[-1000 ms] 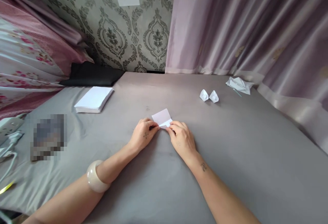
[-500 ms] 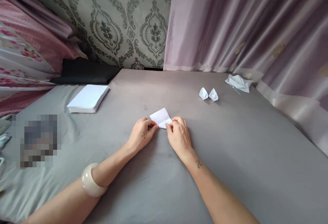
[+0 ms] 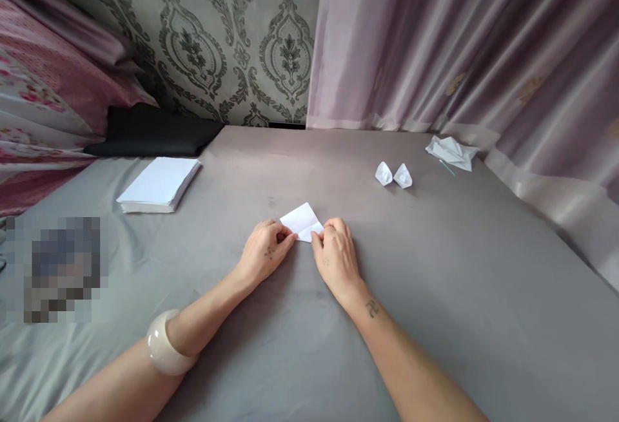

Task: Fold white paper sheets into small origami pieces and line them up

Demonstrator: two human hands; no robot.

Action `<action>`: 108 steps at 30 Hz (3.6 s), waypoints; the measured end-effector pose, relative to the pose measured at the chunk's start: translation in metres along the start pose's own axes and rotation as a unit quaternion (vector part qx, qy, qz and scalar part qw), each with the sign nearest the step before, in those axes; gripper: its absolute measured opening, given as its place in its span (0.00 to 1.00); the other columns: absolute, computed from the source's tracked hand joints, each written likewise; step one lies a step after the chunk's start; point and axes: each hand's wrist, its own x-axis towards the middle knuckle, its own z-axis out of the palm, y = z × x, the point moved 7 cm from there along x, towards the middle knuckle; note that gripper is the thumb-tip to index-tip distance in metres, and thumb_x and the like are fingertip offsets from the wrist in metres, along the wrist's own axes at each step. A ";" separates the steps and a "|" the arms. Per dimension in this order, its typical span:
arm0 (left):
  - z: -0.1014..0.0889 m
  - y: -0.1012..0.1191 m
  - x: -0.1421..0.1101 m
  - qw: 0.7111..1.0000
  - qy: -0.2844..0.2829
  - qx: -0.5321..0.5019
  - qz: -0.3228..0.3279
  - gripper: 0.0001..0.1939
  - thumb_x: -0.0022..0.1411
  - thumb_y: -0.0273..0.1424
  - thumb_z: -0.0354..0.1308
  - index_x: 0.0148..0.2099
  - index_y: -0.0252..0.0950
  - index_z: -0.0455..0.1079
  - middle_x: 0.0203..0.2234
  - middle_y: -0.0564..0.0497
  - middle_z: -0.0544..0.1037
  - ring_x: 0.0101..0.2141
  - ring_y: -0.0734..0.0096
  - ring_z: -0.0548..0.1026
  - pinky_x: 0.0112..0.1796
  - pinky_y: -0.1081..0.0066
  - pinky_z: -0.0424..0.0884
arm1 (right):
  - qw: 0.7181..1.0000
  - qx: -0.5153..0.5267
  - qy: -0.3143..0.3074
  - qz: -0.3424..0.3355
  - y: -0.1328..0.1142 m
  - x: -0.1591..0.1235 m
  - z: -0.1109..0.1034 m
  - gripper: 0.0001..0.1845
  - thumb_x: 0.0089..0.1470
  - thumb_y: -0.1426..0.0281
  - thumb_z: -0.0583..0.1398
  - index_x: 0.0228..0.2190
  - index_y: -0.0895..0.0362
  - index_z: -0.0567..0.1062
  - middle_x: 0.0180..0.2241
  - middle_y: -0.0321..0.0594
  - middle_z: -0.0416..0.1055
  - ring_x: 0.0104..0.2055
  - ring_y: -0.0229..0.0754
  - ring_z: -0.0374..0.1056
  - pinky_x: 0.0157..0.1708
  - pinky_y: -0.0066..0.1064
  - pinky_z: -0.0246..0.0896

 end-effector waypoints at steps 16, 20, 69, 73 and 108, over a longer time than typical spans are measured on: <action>0.004 -0.005 0.001 1.000 0.011 0.003 0.025 0.10 0.61 0.34 0.56 0.32 0.36 0.73 0.29 0.49 0.73 0.35 0.65 0.70 0.36 0.68 0.66 | 0.999 -0.042 -0.007 -0.017 0.001 0.001 0.004 0.11 0.59 0.65 0.53 0.26 0.55 0.67 0.34 0.47 0.66 0.36 0.47 0.65 0.39 0.40 0.64; 0.003 -0.004 0.001 1.000 0.007 0.013 0.022 0.09 0.62 0.34 0.55 0.32 0.35 0.72 0.30 0.48 0.73 0.36 0.64 0.69 0.37 0.67 0.66 | 0.999 -0.033 -0.015 -0.011 0.004 0.000 0.002 0.11 0.59 0.64 0.54 0.26 0.55 0.67 0.33 0.46 0.65 0.35 0.47 0.65 0.39 0.40 0.64; 0.002 0.017 -0.022 0.995 -0.034 -0.096 0.001 0.21 0.52 0.22 0.52 0.48 0.31 0.72 0.30 0.49 0.76 0.29 0.72 0.72 0.33 0.73 0.67 | 0.985 -0.104 -0.053 -0.128 -0.026 -0.001 -0.004 0.13 0.60 0.77 0.53 0.39 0.55 0.75 0.43 0.43 0.70 0.44 0.45 0.62 0.43 0.35 0.61; 0.014 0.027 -0.031 0.994 -0.036 -0.062 0.087 0.21 0.53 0.19 0.50 0.49 0.32 0.70 0.33 0.48 0.74 0.32 0.70 0.72 0.36 0.71 0.69 | 0.982 -0.071 -0.080 -0.157 -0.029 -0.008 -0.003 0.16 0.56 0.82 0.53 0.42 0.57 0.74 0.44 0.43 0.71 0.45 0.45 0.61 0.45 0.35 0.61; 0.005 0.003 0.017 0.997 0.007 -0.035 0.070 0.09 0.62 0.33 0.56 0.32 0.34 0.71 0.35 0.46 0.72 0.35 0.66 0.71 0.40 0.66 0.68 | 0.997 0.074 -0.034 0.004 -0.004 0.004 -0.007 0.11 0.56 0.73 0.57 0.23 0.55 0.74 0.39 0.38 0.76 0.40 0.41 0.67 0.39 0.33 0.63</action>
